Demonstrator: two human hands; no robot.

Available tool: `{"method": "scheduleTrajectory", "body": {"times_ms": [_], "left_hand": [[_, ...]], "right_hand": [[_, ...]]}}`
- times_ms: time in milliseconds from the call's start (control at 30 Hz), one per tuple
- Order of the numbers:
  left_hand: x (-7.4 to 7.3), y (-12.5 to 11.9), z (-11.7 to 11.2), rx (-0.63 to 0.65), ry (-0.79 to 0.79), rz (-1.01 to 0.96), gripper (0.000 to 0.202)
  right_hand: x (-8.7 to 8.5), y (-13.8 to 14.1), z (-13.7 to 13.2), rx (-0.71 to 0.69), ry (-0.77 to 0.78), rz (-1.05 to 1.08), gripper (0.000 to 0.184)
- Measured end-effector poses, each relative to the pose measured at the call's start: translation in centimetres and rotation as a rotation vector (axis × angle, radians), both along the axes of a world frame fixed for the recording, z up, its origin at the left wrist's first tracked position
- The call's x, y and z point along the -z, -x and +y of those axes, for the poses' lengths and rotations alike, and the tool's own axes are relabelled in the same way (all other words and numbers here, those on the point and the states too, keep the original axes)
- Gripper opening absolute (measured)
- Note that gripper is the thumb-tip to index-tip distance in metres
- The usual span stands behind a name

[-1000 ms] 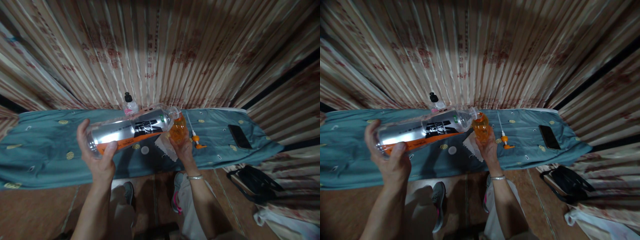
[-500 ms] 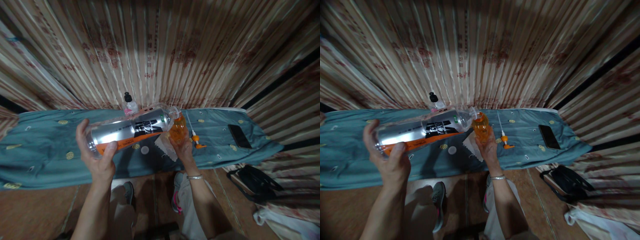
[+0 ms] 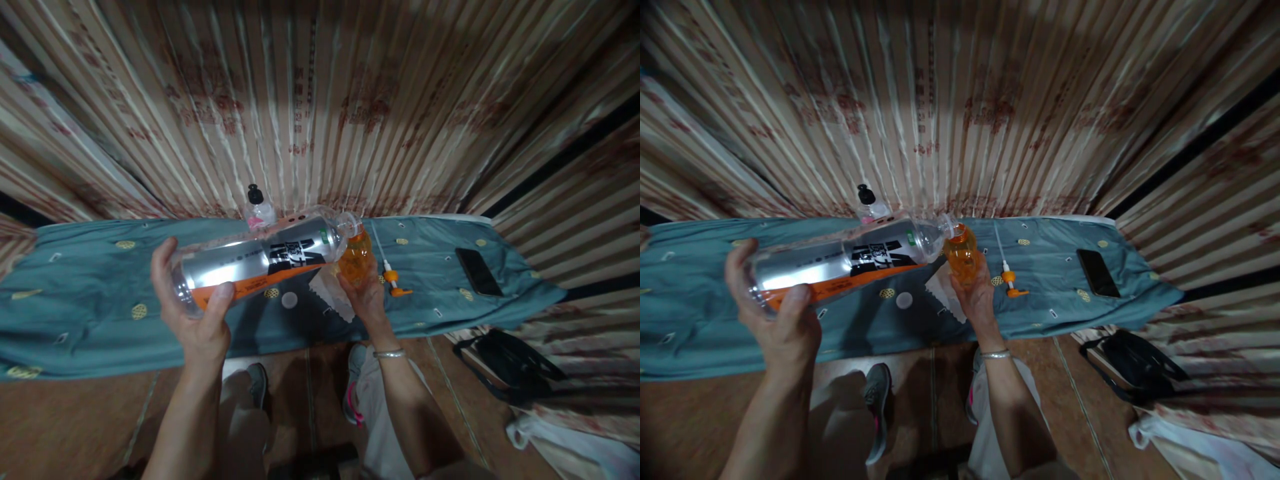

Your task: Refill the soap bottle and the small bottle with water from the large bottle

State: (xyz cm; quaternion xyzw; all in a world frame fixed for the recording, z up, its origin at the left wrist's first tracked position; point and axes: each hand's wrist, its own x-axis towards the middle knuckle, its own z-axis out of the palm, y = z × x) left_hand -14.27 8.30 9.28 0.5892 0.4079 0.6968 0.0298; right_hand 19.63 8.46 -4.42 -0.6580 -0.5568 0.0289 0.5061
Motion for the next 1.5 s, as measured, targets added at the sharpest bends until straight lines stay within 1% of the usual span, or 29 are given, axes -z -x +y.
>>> {"method": "scheduleTrajectory", "body": {"times_ms": [133,233,433,667,833,1000,1133,1267,1367,1500], "left_hand": [[0.1,0.0,-0.1,0.022,-0.010,0.000,0.085],[0.2,0.1,0.0,0.037,-0.010,-0.002,0.083],[0.5,0.4,0.4,0.028,-0.010,0.025,0.095],[0.3,0.2,0.5,0.010,0.020,-0.019,0.096],[0.1,-0.2,0.3,0.007,0.009,-0.028,0.094],[-0.2,-0.4,-0.2,0.024,0.044,-0.042,0.082],[-0.1,-0.2,-0.1,0.027,0.007,-0.013,0.086],[0.0,0.0,0.0,0.030,0.002,0.005,0.082],[0.0,-0.1,-0.1,0.012,0.015,0.006,0.082],[0.1,-0.3,-0.3,-0.012,0.072,0.001,0.083]], "right_hand": [[-0.6,0.1,-0.1,0.000,0.040,0.018,0.098],[-0.8,0.2,-0.2,0.020,0.071,0.030,0.099],[-0.7,0.3,-0.2,-0.001,0.067,0.059,0.101],[-1.0,0.1,-0.3,0.010,0.120,0.059,0.099],[-0.7,0.3,-0.2,0.006,0.072,0.043,0.099],[-0.4,0.2,0.0,0.029,0.037,-0.024,0.100],[0.0,0.2,0.0,0.033,0.027,-0.047,0.101],[0.1,0.3,0.0,0.022,0.016,-0.024,0.099],[0.0,0.3,0.0,0.005,0.036,0.013,0.099],[-0.1,0.1,0.0,-0.001,0.039,0.031,0.100]]}}
